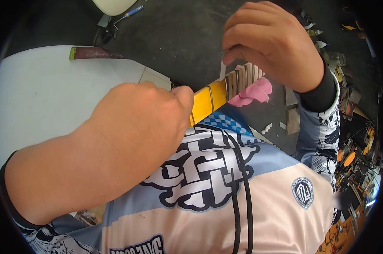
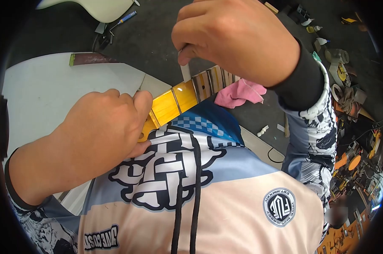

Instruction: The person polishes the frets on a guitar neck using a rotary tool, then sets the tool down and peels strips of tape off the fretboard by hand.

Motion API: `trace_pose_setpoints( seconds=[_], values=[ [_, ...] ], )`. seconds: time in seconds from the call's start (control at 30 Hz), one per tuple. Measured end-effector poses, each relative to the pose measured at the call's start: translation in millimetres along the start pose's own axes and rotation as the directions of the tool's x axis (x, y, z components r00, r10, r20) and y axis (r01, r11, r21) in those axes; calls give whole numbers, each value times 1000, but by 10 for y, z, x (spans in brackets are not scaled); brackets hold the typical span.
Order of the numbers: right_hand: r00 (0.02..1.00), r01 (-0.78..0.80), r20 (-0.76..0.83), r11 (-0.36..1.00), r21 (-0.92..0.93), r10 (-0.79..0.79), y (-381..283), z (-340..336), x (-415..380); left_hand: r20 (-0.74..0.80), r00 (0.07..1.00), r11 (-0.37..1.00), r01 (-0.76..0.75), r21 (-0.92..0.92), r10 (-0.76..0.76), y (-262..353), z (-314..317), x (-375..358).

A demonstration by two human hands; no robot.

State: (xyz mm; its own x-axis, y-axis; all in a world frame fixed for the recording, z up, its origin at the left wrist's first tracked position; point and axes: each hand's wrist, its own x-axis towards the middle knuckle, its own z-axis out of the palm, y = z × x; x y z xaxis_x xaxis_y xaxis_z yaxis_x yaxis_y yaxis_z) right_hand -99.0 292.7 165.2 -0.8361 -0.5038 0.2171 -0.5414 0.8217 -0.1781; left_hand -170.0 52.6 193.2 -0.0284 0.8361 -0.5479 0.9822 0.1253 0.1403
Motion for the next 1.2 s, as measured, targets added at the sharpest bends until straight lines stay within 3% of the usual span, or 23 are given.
trace_pose_setpoints(
  seconds=[0.13,0.2,0.4,0.5,0.7,0.73,0.83,0.93,1.2],
  values=[
    [1000,3,22,999,52,-4,9,33,66,-51,999,1000,1,29,0,23,120,-61],
    [997,11,79,1000,-10,-11,12,13,118,-65,998,999,5,32,-3,39,120,-59],
    [997,42,51,985,166,-52,149,180,175,-77,997,955,23,295,0,93,201,-53],
    [995,14,99,989,149,-29,-2,99,200,-184,983,903,80,422,-2,188,349,-78],
    [988,-68,147,973,223,35,168,356,266,-243,970,834,114,540,24,151,390,-38],
    [989,-67,144,975,210,37,-53,216,-127,-264,964,806,155,571,2,678,372,-53],
    [988,-93,139,982,166,70,10,329,-174,-277,961,757,171,630,13,696,355,25],
    [961,-163,253,971,177,115,-8,287,-126,-267,963,697,174,696,26,693,375,61],
    [964,-229,142,973,18,224,116,444,-49,-265,958,609,145,779,111,525,310,134]
  ],
)
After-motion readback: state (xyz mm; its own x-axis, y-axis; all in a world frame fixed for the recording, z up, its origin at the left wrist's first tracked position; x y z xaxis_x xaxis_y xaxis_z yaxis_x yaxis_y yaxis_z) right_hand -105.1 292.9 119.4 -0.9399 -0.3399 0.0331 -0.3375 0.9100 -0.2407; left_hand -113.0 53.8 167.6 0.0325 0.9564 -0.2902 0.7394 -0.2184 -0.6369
